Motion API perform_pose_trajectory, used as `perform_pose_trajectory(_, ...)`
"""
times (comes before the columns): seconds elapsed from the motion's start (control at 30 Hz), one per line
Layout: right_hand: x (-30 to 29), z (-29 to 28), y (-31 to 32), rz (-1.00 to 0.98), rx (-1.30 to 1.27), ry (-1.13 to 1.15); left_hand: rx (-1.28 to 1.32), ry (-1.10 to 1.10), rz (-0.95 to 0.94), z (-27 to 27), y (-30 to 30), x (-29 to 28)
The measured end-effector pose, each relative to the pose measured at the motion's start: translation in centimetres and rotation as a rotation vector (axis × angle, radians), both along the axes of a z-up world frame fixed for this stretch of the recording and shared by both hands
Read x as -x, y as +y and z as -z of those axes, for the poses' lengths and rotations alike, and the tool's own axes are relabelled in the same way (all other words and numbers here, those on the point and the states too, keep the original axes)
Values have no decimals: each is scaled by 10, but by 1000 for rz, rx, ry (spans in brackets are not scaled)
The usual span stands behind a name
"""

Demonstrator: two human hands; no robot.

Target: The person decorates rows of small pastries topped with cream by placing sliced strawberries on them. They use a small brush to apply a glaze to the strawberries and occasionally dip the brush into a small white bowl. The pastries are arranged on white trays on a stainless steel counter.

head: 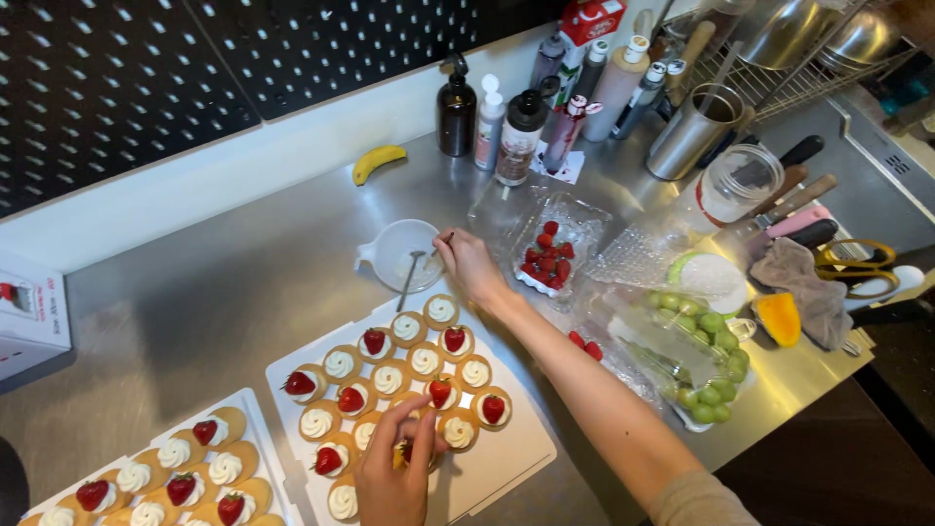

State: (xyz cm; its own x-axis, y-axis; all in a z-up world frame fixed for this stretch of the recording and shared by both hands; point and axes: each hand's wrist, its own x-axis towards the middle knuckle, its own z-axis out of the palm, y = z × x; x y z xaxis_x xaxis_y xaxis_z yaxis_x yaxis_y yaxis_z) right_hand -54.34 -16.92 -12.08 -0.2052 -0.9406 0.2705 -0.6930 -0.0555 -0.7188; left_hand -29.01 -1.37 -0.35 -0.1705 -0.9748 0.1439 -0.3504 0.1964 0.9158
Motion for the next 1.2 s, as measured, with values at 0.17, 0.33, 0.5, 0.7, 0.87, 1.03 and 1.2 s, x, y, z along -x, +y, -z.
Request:
perform_pose_trajectory(0.17,7,-138,101,292,473,-316,-27,-148,390,11,-44,89)
perform_pose_trajectory(0.33,60,-169,227,756,721,-408,219,-206,625,53,-118,220)
perform_pose_trajectory(0.5,102,-144,287,1000,785,-551,692,-725,639,189,-186,343)
perform_pose_trajectory(0.7,119,-124,309,1043,756,-508,889,-1117,445,260,-202,393)
perform_pose_trajectory(0.87,115,-126,320,1061,771,-542,815,-1287,503,258,-209,398)
perform_pose_trajectory(1.03,101,-136,328,1064,833,-548,390,-491,364,185,-187,355)
perform_pose_trajectory(1.2,69,-156,318,1034,852,-691,-440,509,324,22,-83,250)
